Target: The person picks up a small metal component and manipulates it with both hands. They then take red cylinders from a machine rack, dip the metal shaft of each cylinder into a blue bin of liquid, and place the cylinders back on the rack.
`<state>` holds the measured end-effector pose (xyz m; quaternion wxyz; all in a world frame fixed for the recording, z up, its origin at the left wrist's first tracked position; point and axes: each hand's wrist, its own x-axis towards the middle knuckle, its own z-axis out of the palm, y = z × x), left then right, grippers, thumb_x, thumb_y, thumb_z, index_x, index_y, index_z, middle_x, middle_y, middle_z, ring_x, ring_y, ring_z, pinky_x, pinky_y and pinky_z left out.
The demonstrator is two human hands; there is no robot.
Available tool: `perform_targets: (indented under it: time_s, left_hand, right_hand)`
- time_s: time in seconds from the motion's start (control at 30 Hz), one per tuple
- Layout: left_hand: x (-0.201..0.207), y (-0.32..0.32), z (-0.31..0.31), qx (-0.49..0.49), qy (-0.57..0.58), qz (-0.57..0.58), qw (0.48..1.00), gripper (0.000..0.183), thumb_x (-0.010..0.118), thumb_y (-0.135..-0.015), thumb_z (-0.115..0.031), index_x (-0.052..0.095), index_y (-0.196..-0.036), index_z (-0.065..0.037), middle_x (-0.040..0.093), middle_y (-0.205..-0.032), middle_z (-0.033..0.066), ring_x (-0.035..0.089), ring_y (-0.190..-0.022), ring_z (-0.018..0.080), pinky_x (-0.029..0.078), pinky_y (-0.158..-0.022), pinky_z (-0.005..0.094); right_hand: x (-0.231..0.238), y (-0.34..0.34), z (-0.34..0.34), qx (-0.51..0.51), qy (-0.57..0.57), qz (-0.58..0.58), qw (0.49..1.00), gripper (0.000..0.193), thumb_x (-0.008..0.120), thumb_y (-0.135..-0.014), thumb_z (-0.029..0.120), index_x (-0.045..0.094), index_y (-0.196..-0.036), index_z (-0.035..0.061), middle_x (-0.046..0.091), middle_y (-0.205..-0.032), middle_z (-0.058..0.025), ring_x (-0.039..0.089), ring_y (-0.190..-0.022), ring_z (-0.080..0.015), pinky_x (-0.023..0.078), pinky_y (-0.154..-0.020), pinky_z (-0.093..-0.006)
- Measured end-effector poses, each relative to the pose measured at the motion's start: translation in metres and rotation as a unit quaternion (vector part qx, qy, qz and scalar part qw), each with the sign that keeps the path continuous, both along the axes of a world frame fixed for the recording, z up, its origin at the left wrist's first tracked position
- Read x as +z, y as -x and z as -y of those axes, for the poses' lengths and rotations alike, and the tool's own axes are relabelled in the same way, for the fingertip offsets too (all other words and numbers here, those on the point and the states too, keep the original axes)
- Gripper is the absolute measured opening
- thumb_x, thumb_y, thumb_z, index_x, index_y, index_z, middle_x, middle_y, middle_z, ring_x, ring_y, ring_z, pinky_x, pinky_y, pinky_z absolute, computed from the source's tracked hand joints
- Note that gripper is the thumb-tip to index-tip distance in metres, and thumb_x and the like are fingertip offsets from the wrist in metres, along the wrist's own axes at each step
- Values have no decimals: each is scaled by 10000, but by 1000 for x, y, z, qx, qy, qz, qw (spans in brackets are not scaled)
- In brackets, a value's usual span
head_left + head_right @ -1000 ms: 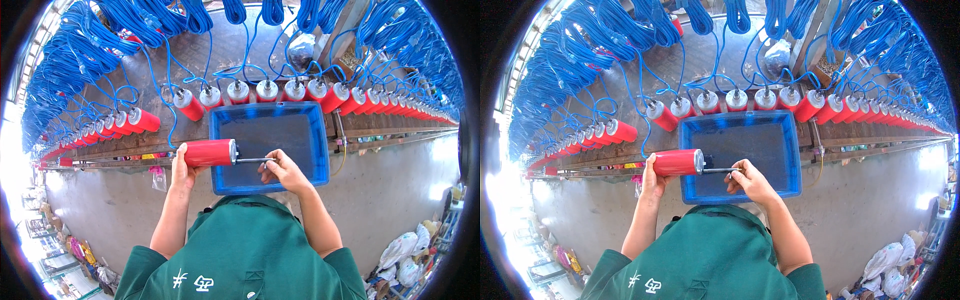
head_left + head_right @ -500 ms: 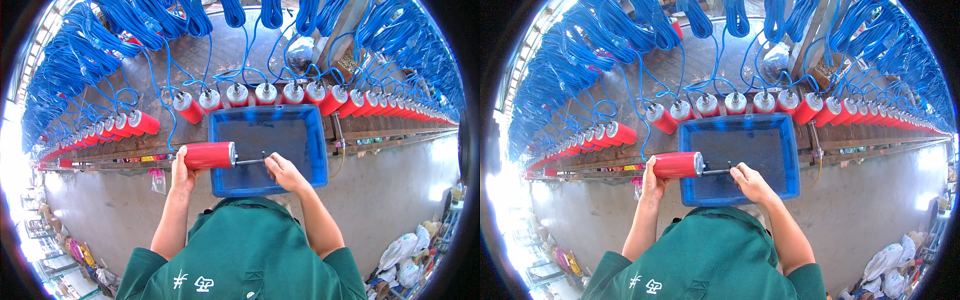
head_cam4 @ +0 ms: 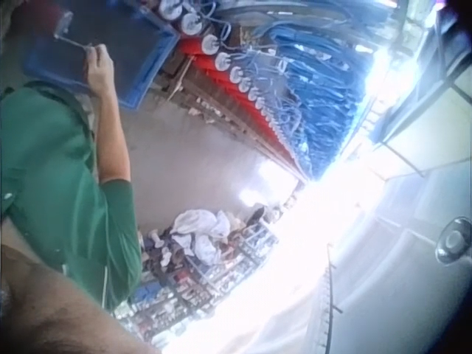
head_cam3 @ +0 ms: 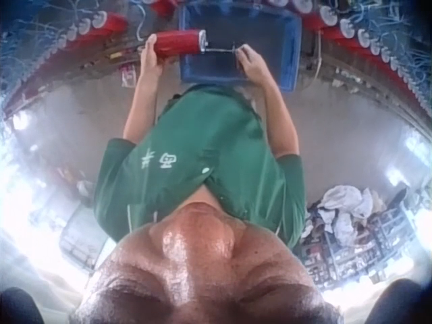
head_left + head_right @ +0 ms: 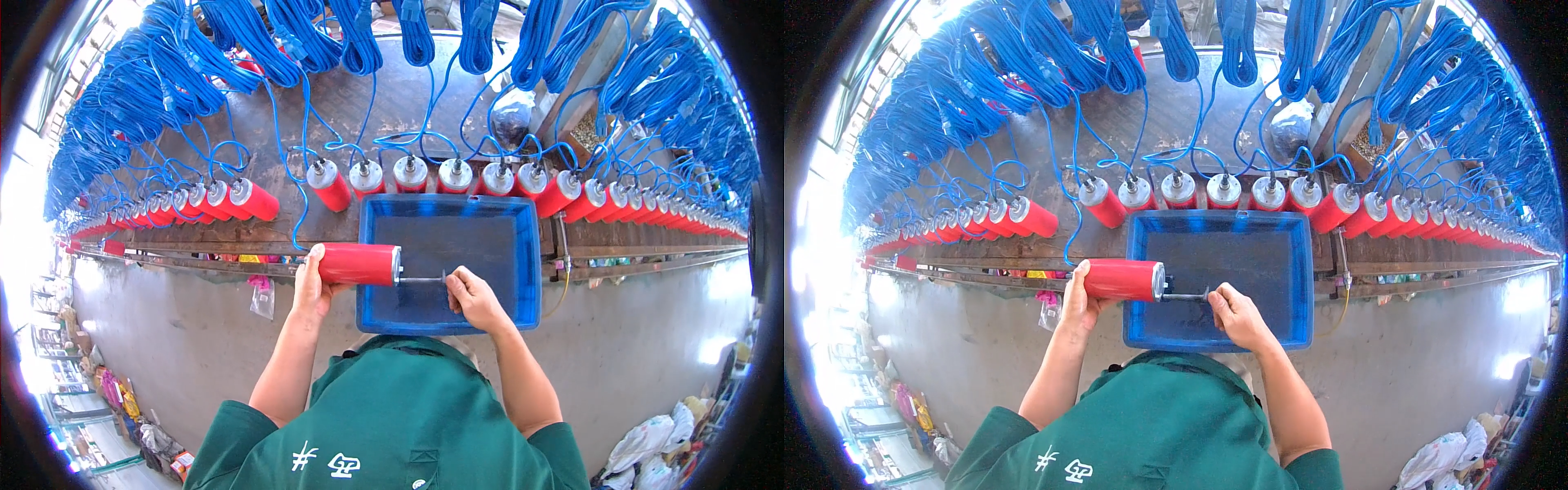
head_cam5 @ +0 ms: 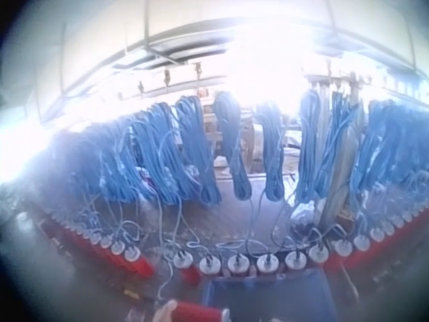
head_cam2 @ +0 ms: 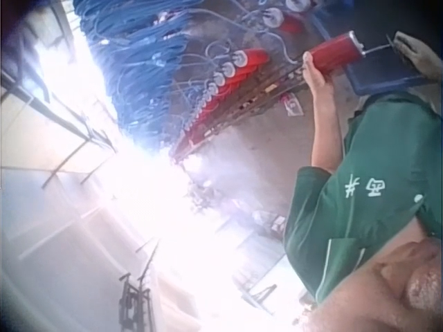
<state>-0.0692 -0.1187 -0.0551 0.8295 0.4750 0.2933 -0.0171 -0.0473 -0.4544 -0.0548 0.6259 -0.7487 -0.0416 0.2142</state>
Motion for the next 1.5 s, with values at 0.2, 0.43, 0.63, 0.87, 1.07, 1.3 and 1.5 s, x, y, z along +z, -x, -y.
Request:
perform_targets:
  time_s: [0.2, 0.43, 0.63, 0.87, 1.07, 1.3, 1.5]
  left_hand:
    - [-1, 0, 0, 1, 8, 6, 1000, 607, 686, -963, -508, 598, -1268, 9, 730, -1168, 183, 758, -999, 340, 663, -807, 526]
    - [-2, -4, 2, -8, -12, 6, 1000, 606, 718, -947, -489, 575, -1267, 5, 721, -1148, 185, 756, -990, 353, 665, -805, 542]
    - [-3, -6, 1, 4, 11, 4, 1000, 582, 704, -951, -483, 574, -1255, -4, 718, -1151, 187, 757, -992, 358, 669, -785, 543]
    - [2, -15, 6, -5, -8, 8, 1000, 560, 681, -967, -477, 573, -1255, -9, 719, -1153, 189, 757, -995, 360, 667, -796, 546]
    - [6, -12, 8, -8, -24, 21, 999, 529, 661, -983, -478, 584, -1236, -20, 730, -1134, 185, 765, -979, 350, 674, -776, 517]
    - [1, -13, 4, -49, -38, 28, 998, 694, 653, -946, -623, 582, -1296, -27, 724, -1210, 184, 752, -1035, 347, 667, -798, 500]
    - [-4, -11, 4, -9, -23, 14, 1000, 674, 645, -954, -623, 580, -1296, -46, 725, -1202, 168, 748, -1047, 327, 665, -807, 496]
  right_hand:
    - [-4, -5, 1, 29, 100, 58, 993, 343, 599, -1086, 332, 634, -992, 4, 657, -777, -66, 665, -768, -192, 543, -712, -354]
    - [3, -14, -8, 53, 33, 47, 997, 256, 617, -1051, 107, 627, -1271, -23, 682, -976, -87, 680, -808, -158, 562, -739, -305]
    - [0, -12, -2, 58, 16, 134, 989, 280, 722, -1000, 126, 649, -1233, -13, 711, -935, -69, 675, -717, -114, 555, -642, -271]
    - [8, -18, -18, -79, -81, -195, 974, 272, 592, -1082, 247, 622, -1284, 69, 599, -741, -30, 535, -544, -103, 410, -457, -258]
    - [-2, -16, 5, 64, 129, 257, 956, 287, 602, -1071, 264, 679, -1211, 25, 676, -1156, -167, 700, -987, -326, 565, -863, -412]
    - [-2, -24, -8, 14, 67, 18, 997, 323, 628, -1064, 307, 680, -1179, 10, 728, -988, -137, 717, -828, -257, 574, -755, -380]
    - [-7, -22, 2, 42, -126, -123, 983, 387, 672, -1055, 329, 563, -1253, 15, 706, -885, -69, 628, -718, -112, 529, -644, -280]
